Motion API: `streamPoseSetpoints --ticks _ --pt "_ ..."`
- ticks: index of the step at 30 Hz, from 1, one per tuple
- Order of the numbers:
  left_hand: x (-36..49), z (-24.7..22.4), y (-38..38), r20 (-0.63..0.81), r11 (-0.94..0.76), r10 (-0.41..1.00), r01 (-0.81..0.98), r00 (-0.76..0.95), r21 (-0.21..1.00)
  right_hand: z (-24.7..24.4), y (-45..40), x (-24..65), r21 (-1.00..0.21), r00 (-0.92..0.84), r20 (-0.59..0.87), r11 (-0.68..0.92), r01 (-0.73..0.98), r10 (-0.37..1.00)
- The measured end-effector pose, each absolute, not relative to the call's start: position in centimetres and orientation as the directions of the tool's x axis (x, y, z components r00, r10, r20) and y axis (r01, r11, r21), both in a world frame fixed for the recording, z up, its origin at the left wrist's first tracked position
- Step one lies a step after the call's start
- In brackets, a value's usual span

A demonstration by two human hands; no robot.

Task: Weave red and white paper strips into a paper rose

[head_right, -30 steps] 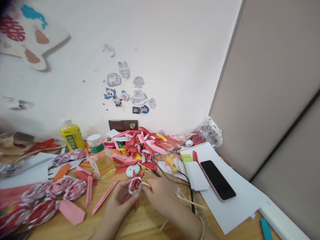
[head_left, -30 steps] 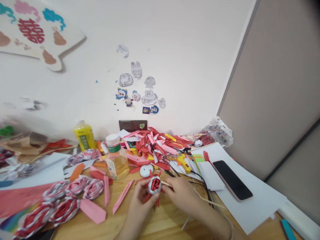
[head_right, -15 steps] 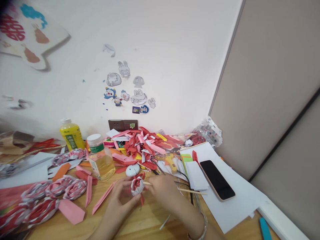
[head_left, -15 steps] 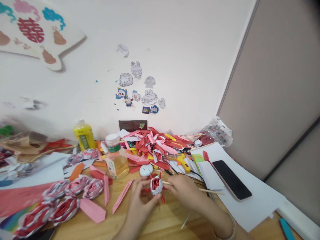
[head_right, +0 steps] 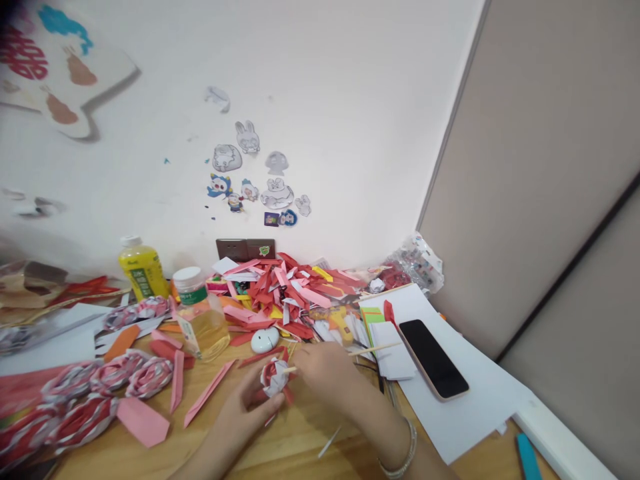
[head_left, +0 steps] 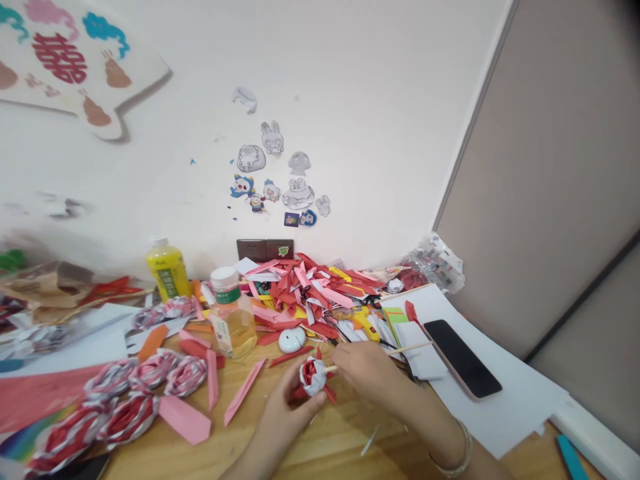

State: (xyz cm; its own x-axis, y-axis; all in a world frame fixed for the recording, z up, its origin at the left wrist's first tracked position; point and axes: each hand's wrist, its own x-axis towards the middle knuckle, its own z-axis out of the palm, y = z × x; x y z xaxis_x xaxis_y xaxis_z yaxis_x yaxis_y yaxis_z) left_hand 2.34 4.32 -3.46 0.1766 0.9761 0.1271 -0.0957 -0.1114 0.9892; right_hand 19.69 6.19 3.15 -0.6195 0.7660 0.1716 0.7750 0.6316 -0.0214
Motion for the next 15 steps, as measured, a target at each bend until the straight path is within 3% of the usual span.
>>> streamPoseSetpoints --ticks 7,12,15 --pt "2.3 -3.5 4.4 0.106 -0.105 0.992 -0.026 0.067 0.994 3.8 5.5 19.2 -0.118 -0.565 0.230 0.599 0.792 0.792" --pt "2.3 -3.0 4.2 0.110 -0.111 0.993 0.023 0.039 0.994 4.2 4.9 19.1 -0.035 -0.508 0.274 0.537 0.843 0.816" --pt "2.4 -2.8 4.1 0.106 -0.107 0.993 0.011 0.041 0.994 3.9 4.7 19.0 0.044 -0.593 0.269 0.606 0.795 0.759"
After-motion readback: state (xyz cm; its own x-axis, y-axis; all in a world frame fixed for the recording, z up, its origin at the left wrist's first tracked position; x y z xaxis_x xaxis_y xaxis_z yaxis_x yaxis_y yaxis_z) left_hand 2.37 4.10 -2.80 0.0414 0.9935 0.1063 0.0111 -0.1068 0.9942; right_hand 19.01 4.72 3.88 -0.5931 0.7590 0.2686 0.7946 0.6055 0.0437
